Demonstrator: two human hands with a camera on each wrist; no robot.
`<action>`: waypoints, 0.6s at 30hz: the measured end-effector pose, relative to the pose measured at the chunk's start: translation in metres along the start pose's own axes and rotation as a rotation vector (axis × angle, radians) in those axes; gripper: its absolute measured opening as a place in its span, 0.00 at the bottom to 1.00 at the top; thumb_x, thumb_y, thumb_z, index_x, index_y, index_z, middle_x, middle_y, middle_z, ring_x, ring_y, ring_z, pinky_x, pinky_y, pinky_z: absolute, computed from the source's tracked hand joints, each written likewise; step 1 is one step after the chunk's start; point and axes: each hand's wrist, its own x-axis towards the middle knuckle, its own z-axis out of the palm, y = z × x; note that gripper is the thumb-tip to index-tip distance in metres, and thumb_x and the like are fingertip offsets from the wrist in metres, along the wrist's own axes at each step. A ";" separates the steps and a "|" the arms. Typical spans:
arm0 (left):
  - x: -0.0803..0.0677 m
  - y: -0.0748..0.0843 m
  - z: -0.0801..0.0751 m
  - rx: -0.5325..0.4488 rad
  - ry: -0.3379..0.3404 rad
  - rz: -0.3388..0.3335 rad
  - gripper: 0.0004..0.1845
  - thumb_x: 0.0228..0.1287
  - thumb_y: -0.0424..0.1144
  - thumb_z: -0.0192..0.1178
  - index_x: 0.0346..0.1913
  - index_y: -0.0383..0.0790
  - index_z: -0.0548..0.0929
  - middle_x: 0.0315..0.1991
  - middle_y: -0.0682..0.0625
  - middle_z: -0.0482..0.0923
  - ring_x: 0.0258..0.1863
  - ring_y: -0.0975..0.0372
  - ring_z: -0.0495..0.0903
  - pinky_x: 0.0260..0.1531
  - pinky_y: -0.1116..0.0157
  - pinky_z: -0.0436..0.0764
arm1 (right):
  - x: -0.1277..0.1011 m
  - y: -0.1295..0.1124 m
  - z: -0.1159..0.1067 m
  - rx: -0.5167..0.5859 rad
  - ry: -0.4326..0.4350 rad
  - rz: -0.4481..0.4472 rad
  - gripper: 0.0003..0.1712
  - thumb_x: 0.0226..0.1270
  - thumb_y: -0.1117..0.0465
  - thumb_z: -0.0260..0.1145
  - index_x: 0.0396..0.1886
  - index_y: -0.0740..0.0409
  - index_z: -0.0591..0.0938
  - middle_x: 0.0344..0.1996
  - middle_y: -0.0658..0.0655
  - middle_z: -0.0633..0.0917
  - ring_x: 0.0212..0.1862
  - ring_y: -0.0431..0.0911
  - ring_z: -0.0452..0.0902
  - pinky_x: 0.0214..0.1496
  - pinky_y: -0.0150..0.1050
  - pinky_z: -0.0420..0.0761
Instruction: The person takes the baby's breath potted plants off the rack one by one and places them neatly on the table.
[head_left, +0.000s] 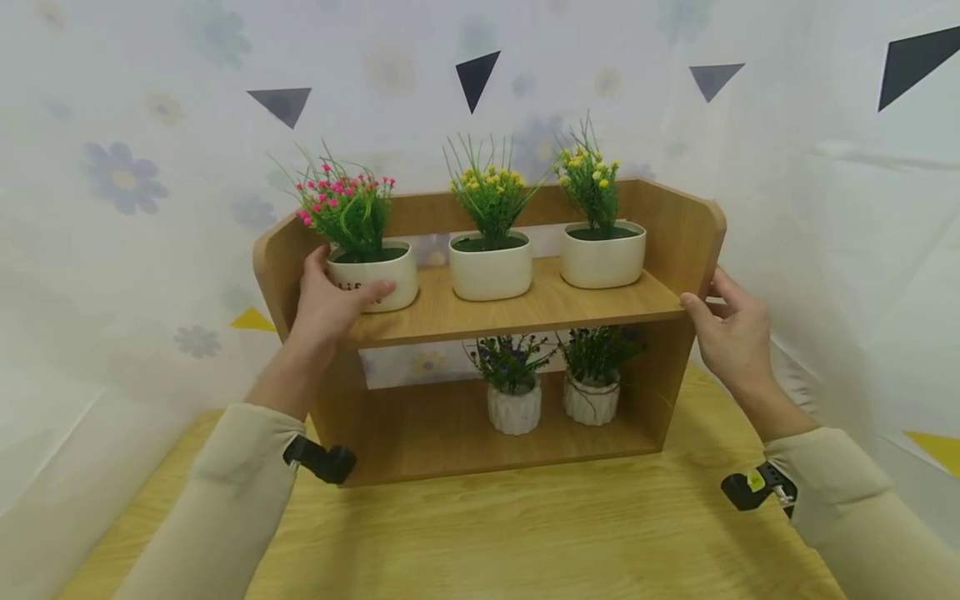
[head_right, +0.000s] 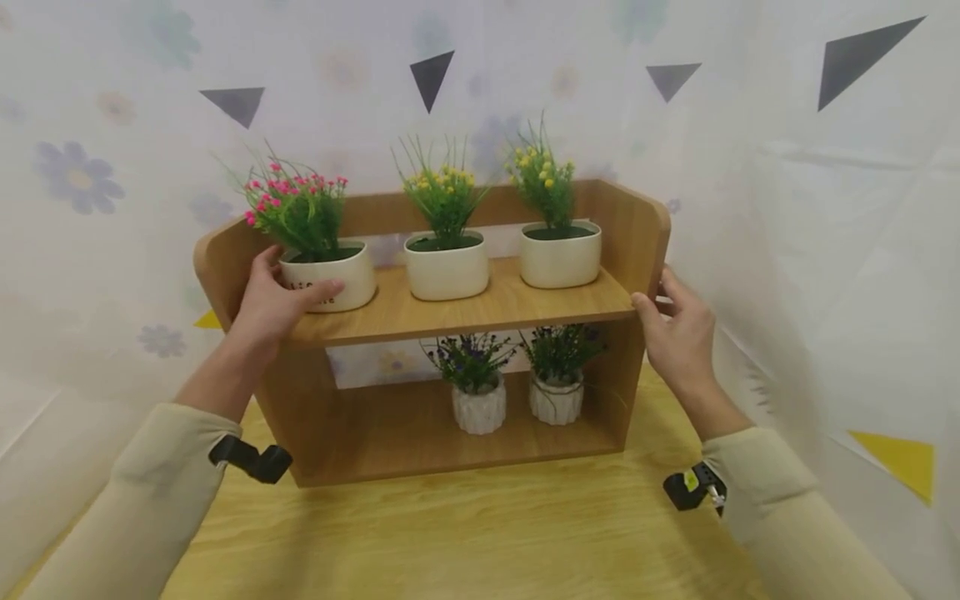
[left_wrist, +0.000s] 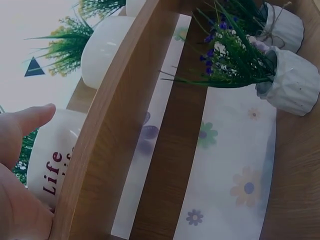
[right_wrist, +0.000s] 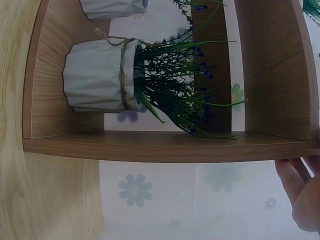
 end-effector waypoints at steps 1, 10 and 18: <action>0.002 0.000 -0.001 0.004 -0.002 -0.002 0.61 0.58 0.48 0.74 0.81 0.44 0.40 0.78 0.43 0.48 0.74 0.53 0.54 0.72 0.57 0.57 | 0.000 0.000 0.000 0.004 0.002 -0.004 0.22 0.70 0.65 0.67 0.63 0.58 0.82 0.45 0.65 0.84 0.36 0.25 0.77 0.41 0.19 0.76; 0.013 -0.003 -0.008 -0.017 -0.057 -0.012 0.62 0.58 0.48 0.75 0.81 0.43 0.38 0.79 0.42 0.48 0.75 0.52 0.55 0.73 0.56 0.57 | 0.000 -0.001 0.002 0.015 0.002 -0.013 0.22 0.71 0.65 0.67 0.64 0.56 0.81 0.43 0.60 0.83 0.36 0.26 0.78 0.42 0.19 0.76; 0.016 -0.005 -0.007 0.013 -0.055 -0.002 0.60 0.59 0.47 0.75 0.81 0.42 0.41 0.78 0.42 0.51 0.75 0.51 0.56 0.73 0.55 0.57 | -0.001 0.001 0.000 0.013 -0.002 -0.002 0.23 0.70 0.65 0.67 0.64 0.56 0.81 0.44 0.61 0.83 0.36 0.26 0.78 0.42 0.19 0.76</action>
